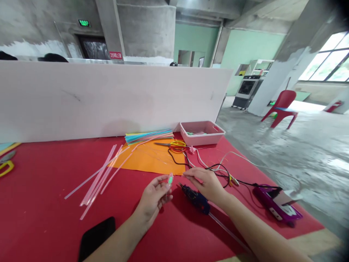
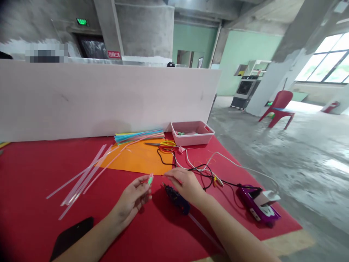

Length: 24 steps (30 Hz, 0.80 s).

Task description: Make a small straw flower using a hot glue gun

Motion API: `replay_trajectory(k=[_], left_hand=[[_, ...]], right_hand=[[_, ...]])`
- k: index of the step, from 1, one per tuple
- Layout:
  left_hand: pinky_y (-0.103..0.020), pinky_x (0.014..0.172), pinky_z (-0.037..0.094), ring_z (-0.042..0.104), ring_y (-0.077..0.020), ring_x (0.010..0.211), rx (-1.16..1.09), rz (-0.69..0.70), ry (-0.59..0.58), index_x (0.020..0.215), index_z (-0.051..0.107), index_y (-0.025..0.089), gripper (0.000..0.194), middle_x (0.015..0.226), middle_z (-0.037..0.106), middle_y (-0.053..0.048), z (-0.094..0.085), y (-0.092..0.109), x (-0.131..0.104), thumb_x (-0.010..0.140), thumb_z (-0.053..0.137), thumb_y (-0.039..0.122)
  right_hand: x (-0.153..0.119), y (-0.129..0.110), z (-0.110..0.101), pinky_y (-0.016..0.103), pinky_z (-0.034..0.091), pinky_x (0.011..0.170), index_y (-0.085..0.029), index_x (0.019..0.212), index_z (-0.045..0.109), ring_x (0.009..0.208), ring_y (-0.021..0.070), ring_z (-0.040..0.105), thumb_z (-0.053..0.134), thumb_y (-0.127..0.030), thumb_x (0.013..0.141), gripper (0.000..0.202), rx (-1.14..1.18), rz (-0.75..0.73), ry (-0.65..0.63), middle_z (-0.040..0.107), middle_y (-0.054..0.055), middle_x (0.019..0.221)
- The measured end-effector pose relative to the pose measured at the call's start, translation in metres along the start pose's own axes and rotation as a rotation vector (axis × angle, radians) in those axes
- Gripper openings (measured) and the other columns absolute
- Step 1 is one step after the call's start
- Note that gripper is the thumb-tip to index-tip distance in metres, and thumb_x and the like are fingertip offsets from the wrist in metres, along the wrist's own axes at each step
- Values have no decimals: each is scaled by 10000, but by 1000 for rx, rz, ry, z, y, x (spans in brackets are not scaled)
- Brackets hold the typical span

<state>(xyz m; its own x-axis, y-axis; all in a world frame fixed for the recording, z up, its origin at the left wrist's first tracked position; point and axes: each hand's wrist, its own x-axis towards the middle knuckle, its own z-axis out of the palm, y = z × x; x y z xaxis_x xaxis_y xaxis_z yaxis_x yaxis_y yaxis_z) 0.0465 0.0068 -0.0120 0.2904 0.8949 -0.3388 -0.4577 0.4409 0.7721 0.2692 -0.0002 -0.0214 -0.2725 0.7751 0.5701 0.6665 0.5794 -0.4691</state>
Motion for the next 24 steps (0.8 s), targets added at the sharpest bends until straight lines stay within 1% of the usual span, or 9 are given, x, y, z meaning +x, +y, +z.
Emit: replay_trajectory(k=[2,5,9,12,18,22,24], left_hand=[[-207,579,584,641,-97,586,30,8,-4,968,699,163,471,677,656,32,0,0,-1,572,951,196],[-208,568,570,627,-99,586,65,11,-6,953,706,167,487,676,652,28,2,0,-3,548,963,254],[-216,570,561,623,-106,586,92,-6,3,956,716,177,487,667,628,35,3,-1,-7,547,960,278],[-226,586,563,621,-104,588,110,-20,27,954,719,182,494,691,624,35,2,-4,-7,541,961,306],[-209,550,524,582,-88,545,148,6,70,946,719,194,542,671,601,53,-3,-13,-3,509,967,397],[-219,553,506,593,-102,542,227,50,137,928,725,192,495,668,619,38,-5,-17,-2,541,948,404],[-225,559,501,603,-112,556,278,63,140,920,731,183,467,688,641,17,-5,-17,-3,558,938,393]], right_hand=[[-2,-4,1,280,610,791,-204,1044,727,852,172,758,540,-189,981,198,5,-26,17,795,79,948],[-2,-7,3,262,613,763,-211,988,733,810,163,754,510,-175,992,226,4,-81,29,790,67,896],[-2,-5,3,300,619,782,-225,993,736,848,187,741,492,-168,988,251,-15,-129,43,775,79,914],[-3,-5,2,319,616,809,-239,1018,733,889,195,724,501,-158,978,250,-22,-133,54,757,84,945],[-3,-13,2,292,609,797,-239,1096,698,890,182,713,484,-137,982,263,6,-141,90,744,79,962],[-2,-15,3,285,609,796,-233,1100,659,886,178,716,494,-131,973,232,71,-122,110,743,78,957],[-2,-17,3,279,609,772,-231,1075,630,856,175,716,523,-136,960,184,108,-82,119,737,71,926]])
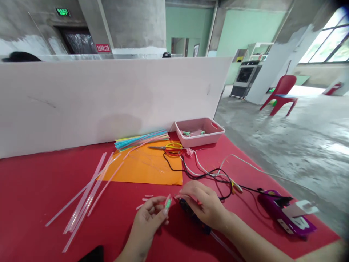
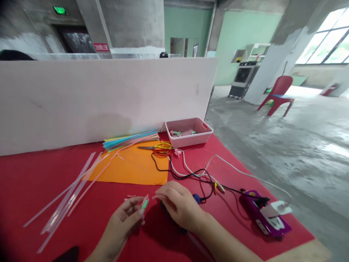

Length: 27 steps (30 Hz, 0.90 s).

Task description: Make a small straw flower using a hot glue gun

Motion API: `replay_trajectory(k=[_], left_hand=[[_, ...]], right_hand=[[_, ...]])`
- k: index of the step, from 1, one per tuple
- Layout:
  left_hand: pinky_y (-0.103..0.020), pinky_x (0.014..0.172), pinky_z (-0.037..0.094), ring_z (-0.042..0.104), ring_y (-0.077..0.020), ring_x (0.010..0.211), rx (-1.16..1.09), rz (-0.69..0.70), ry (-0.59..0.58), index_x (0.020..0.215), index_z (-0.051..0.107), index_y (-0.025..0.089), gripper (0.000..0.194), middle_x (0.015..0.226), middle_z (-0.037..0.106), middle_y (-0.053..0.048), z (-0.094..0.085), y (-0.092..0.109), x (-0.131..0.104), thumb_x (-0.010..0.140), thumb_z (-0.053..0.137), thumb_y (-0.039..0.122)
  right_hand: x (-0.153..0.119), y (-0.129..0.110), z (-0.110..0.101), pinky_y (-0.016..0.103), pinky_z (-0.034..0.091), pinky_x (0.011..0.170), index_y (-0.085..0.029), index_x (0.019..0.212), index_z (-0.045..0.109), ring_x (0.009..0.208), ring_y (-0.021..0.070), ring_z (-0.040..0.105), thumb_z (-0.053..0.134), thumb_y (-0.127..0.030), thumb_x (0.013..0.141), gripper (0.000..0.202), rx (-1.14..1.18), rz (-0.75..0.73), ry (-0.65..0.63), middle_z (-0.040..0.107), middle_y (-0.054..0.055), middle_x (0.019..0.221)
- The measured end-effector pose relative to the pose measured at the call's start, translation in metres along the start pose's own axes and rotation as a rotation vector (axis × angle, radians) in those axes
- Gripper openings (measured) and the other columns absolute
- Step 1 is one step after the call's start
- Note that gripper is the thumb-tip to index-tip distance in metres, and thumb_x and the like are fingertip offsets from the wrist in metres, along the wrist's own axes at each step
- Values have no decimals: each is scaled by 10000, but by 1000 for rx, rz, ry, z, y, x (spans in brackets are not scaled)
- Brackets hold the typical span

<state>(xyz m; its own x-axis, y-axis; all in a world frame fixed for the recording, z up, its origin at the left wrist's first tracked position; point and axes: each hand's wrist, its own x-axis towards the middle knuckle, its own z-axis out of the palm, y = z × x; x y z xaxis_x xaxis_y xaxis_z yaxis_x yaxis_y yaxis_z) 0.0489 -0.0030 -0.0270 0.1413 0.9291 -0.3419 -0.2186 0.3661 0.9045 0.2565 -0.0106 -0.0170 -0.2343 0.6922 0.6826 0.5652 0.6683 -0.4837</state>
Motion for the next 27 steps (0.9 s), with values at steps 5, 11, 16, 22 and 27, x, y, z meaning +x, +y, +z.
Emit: replay_trajectory(k=[5,11,16,22,27], left_hand=[[-251,633,532,625,-136,635,68,-13,-110,932,734,167,420,722,675,-17,-1,4,-4,595,919,338],[-247,651,539,647,-142,656,117,39,-145,925,712,163,330,723,677,-10,1,9,-8,641,863,234],[-246,586,540,641,-153,641,159,74,-133,910,706,157,288,724,684,-22,3,5,-7,662,835,225],[-267,615,562,674,-183,700,216,126,-142,875,717,165,230,784,733,-57,4,1,-12,664,805,192],[-262,692,575,702,-188,772,270,183,-132,856,744,170,166,832,761,-67,3,1,-14,695,772,198]], right_hand=[[-2,-11,-1,245,605,726,-235,1126,544,790,151,724,585,-136,923,229,64,83,-14,733,44,902],[-7,-23,-5,241,601,750,-238,1192,512,820,148,733,576,-136,927,291,66,83,-84,734,48,935],[-10,-20,-1,260,603,778,-223,1229,489,851,155,737,560,-128,925,326,62,44,-106,733,58,947],[-12,-18,2,269,606,796,-211,1229,494,867,161,738,543,-128,921,324,42,14,-104,734,61,946],[-10,-21,2,270,609,803,-214,1199,511,858,160,739,558,-124,915,302,2,35,-81,741,48,923]])
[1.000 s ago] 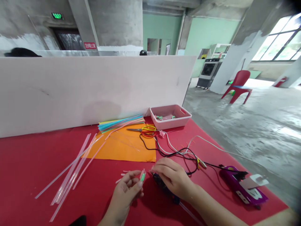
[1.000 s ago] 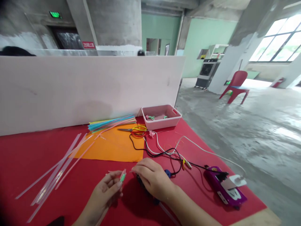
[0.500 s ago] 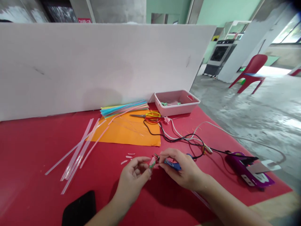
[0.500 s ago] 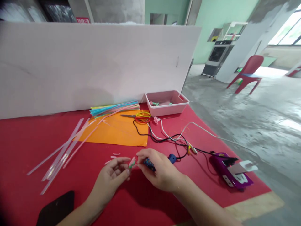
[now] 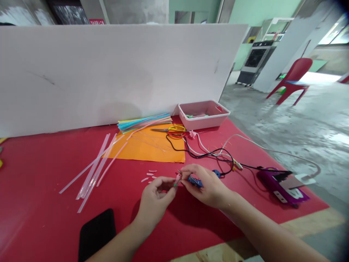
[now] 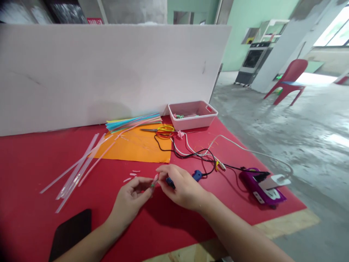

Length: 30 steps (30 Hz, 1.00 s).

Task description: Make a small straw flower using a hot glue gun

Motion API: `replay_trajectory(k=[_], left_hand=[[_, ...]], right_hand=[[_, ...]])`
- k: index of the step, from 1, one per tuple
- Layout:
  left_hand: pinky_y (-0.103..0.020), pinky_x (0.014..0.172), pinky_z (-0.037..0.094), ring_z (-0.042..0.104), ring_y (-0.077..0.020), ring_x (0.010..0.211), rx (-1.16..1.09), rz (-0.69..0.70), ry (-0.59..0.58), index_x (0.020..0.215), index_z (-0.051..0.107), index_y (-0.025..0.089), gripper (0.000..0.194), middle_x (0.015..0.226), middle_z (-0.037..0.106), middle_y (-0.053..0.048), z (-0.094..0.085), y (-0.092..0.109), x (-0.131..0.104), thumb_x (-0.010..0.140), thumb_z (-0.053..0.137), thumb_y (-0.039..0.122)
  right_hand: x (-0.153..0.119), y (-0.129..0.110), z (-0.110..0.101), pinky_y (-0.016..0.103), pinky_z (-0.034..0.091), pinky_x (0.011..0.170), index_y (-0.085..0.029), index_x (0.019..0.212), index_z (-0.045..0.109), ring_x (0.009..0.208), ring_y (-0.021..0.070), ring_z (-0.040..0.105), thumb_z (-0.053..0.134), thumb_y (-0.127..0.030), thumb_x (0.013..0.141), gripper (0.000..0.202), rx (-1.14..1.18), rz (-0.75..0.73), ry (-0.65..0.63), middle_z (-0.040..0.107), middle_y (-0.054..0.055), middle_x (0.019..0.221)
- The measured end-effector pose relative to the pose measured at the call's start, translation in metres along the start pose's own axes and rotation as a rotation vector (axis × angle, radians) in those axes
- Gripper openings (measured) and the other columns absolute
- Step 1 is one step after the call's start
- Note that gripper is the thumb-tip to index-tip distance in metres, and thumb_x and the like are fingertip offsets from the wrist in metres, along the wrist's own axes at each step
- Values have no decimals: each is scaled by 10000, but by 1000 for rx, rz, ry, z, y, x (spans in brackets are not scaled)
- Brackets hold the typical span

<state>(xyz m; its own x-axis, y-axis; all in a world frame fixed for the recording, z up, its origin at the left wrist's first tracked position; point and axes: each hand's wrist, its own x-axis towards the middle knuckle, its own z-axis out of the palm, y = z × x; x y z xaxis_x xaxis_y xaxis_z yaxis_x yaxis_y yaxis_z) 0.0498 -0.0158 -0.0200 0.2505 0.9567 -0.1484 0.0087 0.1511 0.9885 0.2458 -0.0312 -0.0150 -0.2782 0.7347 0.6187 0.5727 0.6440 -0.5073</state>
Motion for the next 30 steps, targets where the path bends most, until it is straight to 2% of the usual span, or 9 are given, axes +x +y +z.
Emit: replay_trajectory(k=[8,13,18,21,25,28,30], left_hand=[[-251,698,585,703,-188,833,136,101,-9,871,778,185,137,896,733,-64,-5,-5,0,768,725,258],[-232,618,564,695,-196,840,198,146,-34,916,765,196,147,936,720,-77,-6,-7,-1,829,685,283],[-264,704,558,687,-201,880,212,202,-33,953,753,208,146,984,730,-84,-7,-9,-1,868,658,279],[-290,750,548,678,-205,874,187,222,-29,950,760,211,144,977,735,-84,-7,-7,-1,860,682,293],[-271,749,517,658,-191,821,113,203,13,814,783,206,66,845,742,-65,-6,-3,-2,799,762,267],[-241,695,506,652,-171,786,-5,136,30,770,790,190,67,813,743,-64,-5,-1,2,755,813,250],[-209,598,489,633,-137,697,-130,64,52,784,780,176,129,783,731,-52,-8,0,9,722,850,265]], right_hand=[[0,-5,3,277,613,828,-226,1139,555,840,172,752,628,-166,924,235,-72,72,89,755,28,870],[0,-5,5,262,612,811,-224,1135,560,803,163,754,657,-166,905,257,-94,101,125,755,8,833],[0,-5,6,242,608,791,-224,1124,564,787,152,751,666,-164,897,255,-97,101,133,754,4,829],[0,-6,8,236,604,781,-222,1121,563,782,149,747,665,-156,892,259,-94,102,137,748,5,825],[-2,-9,9,235,595,783,-225,1086,573,795,147,741,657,-152,886,228,-80,107,128,745,12,843],[-3,-7,5,231,586,754,-226,1097,579,771,139,724,654,-193,891,221,-57,135,112,734,8,852],[-3,-1,1,229,577,695,-216,1118,563,718,134,696,618,-228,923,203,-48,186,125,706,6,820]])
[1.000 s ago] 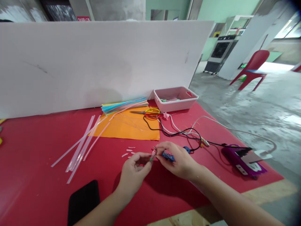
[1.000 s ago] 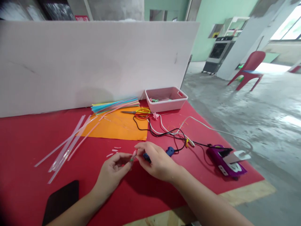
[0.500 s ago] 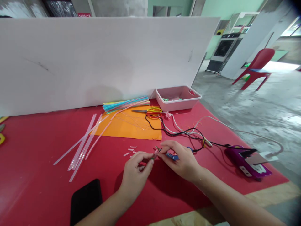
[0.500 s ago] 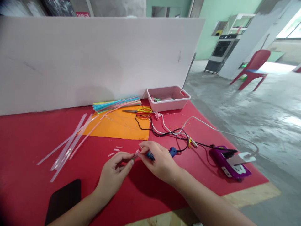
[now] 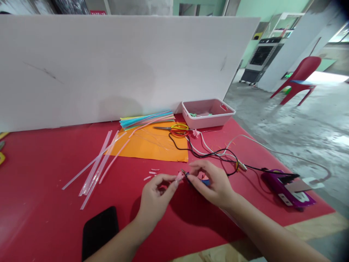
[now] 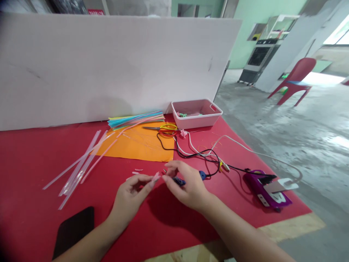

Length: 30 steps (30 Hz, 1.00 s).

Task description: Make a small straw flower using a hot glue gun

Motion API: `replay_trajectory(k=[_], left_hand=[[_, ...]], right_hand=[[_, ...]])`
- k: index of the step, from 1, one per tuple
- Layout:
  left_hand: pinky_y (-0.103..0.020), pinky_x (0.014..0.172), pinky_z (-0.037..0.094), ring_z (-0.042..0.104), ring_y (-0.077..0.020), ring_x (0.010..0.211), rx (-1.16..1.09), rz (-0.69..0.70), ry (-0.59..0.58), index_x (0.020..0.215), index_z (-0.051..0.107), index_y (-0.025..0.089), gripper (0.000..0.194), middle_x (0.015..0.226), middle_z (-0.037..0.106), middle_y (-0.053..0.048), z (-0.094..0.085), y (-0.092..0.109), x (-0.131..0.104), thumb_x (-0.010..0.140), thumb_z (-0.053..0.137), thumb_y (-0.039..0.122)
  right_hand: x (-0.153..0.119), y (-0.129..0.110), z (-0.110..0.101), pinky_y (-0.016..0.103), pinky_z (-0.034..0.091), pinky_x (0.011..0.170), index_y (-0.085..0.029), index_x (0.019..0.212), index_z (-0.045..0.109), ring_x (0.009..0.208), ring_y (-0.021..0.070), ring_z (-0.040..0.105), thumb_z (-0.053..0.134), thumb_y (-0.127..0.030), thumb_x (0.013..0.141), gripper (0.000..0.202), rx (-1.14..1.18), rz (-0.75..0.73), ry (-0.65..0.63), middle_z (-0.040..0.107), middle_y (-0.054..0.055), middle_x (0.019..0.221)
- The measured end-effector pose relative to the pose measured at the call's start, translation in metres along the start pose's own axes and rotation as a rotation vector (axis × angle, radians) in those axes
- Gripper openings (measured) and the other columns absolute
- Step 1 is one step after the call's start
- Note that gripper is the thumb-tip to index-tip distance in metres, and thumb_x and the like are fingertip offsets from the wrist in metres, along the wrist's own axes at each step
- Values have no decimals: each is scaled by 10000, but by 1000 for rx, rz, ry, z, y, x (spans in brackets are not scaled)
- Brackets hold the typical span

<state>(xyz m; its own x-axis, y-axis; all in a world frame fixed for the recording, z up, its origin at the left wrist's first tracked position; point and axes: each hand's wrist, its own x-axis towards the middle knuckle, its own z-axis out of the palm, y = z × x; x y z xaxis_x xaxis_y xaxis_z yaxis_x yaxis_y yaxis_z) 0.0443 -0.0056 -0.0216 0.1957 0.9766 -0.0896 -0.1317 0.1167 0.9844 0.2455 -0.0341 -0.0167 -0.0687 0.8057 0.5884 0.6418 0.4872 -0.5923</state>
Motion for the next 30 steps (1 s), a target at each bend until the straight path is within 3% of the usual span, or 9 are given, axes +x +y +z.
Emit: replay_trajectory(k=[5,8,11,13,15,17,20,25,30], left_hand=[[-123,452,421,539,-48,528,-400,-136,150,834,685,176,208,670,614,42,-19,14,29,745,845,275],[-84,494,447,547,-9,548,-603,-167,221,800,618,158,120,769,644,21,-26,22,40,887,699,166],[-93,521,484,549,-11,545,-732,-217,240,785,589,139,200,775,643,-6,-24,25,42,971,541,83],[-106,518,497,550,-20,545,-787,-239,233,803,597,131,227,774,638,-14,-21,25,40,993,490,69],[-111,515,503,547,-23,545,-825,-252,221,817,606,126,243,775,632,-15,-19,25,38,1006,464,70],[-110,511,503,541,-21,541,-849,-264,206,819,612,122,257,776,627,-15,-19,26,37,1012,451,69],[-103,512,502,540,-18,547,-872,-276,187,810,616,120,262,778,620,-12,-19,29,35,1015,457,78],[-84,525,508,536,-6,545,-880,-303,136,877,668,122,195,787,603,-1,-19,34,35,992,515,83],[-92,569,537,568,-11,568,-810,-307,97,932,701,148,118,782,620,7,-20,32,31,948,594,99]], right_hand=[[14,19,-7,244,526,620,-190,1035,568,662,137,619,540,-198,956,84,-42,105,-9,646,17,775],[29,18,0,273,528,709,-180,946,633,751,154,637,525,-140,931,116,-70,54,-191,680,48,825],[46,9,21,308,528,855,-170,962,684,909,178,664,568,-103,900,148,-116,-17,-428,722,77,932],[56,2,38,330,537,847,-150,945,704,910,196,671,605,-105,891,121,-180,-29,-577,722,95,928],[65,-4,56,349,562,810,-125,940,701,886,197,679,630,-181,923,91,-250,-23,-696,711,93,929],[72,-9,70,381,582,837,-137,1084,668,946,189,678,635,-303,957,212,-306,-25,-775,694,80,1078],[79,-14,82,426,576,903,-159,1209,631,1066,224,661,583,-371,988,310,-365,-41,-830,654,77,1218],[79,-13,89,421,583,884,-157,1220,621,1032,209,667,636,-356,959,329,-383,-89,-878,656,97,1218],[76,-7,69,378,575,843,-117,1026,652,932,184,679,586,-219,977,131,-352,-99,-669,698,68,1018]])
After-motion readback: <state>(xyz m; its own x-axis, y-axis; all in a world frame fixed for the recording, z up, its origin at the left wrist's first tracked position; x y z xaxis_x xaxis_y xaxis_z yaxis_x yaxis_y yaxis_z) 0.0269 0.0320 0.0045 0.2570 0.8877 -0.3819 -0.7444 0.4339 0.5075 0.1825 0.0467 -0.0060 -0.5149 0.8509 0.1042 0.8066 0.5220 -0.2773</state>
